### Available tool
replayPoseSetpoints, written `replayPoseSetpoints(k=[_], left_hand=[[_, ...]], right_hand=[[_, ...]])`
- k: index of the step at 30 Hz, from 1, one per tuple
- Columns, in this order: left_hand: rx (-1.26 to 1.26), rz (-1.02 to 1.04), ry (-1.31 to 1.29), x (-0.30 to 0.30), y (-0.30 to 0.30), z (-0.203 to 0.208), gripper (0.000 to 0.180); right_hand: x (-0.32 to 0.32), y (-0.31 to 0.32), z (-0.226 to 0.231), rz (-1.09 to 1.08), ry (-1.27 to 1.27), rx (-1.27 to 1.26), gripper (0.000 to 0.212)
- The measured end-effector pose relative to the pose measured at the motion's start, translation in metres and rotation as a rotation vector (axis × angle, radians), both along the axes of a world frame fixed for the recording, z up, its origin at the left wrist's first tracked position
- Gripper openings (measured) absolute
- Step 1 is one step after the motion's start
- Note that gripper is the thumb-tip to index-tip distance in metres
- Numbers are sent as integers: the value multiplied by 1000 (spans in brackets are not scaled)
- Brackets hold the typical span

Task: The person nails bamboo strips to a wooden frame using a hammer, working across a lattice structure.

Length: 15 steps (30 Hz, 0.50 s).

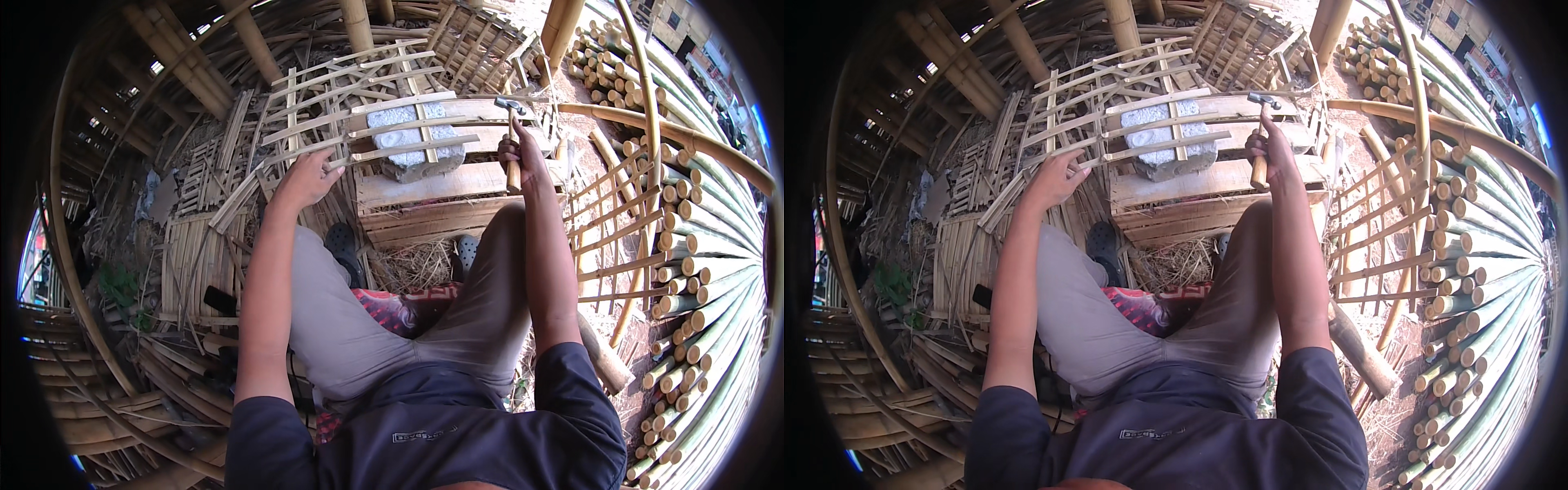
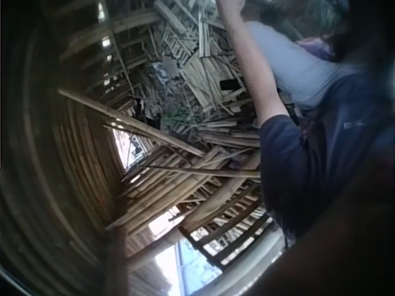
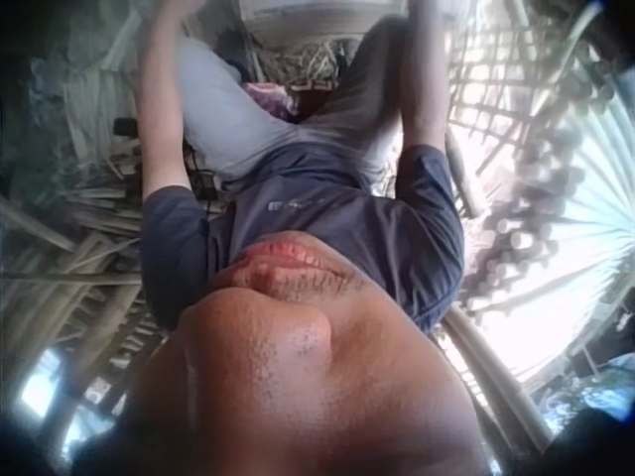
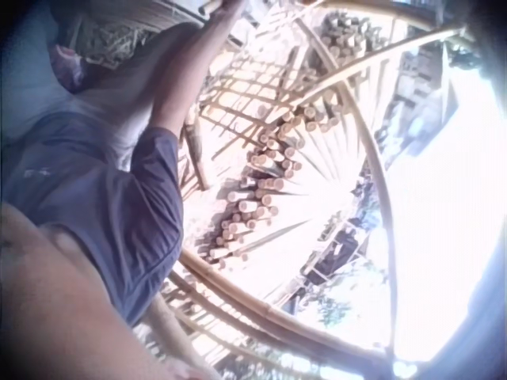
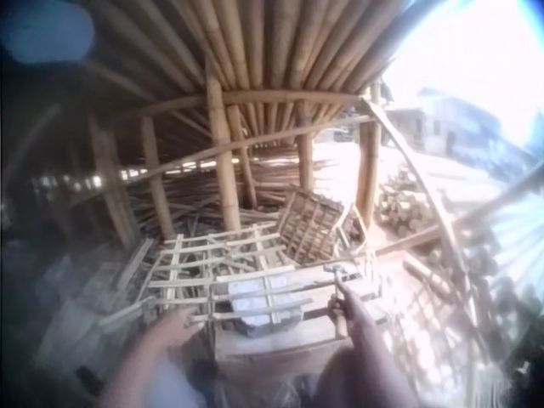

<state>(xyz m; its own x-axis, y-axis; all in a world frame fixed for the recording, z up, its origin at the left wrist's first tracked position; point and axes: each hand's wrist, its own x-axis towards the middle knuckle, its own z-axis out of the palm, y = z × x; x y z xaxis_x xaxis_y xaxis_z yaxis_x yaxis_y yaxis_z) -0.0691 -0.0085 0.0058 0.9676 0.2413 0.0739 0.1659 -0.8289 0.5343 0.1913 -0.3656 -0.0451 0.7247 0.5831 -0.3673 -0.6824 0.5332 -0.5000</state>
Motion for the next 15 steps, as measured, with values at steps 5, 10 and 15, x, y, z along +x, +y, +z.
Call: replayPoseSetpoints(k=[5, 10, 15], left_hand=[[23, 114, -7, 13, 5, -8, 36], [255, 404, -4, 55, 68, -12, 34], [396, 633, 269, 77, 117, -19, 43]], right_hand=[[5, -12, -4, 2, 116, 65, 40], [10, -23, -4, -8, 194, 142, 41], [6, -22, 1, -8, 210, 233, 43]])
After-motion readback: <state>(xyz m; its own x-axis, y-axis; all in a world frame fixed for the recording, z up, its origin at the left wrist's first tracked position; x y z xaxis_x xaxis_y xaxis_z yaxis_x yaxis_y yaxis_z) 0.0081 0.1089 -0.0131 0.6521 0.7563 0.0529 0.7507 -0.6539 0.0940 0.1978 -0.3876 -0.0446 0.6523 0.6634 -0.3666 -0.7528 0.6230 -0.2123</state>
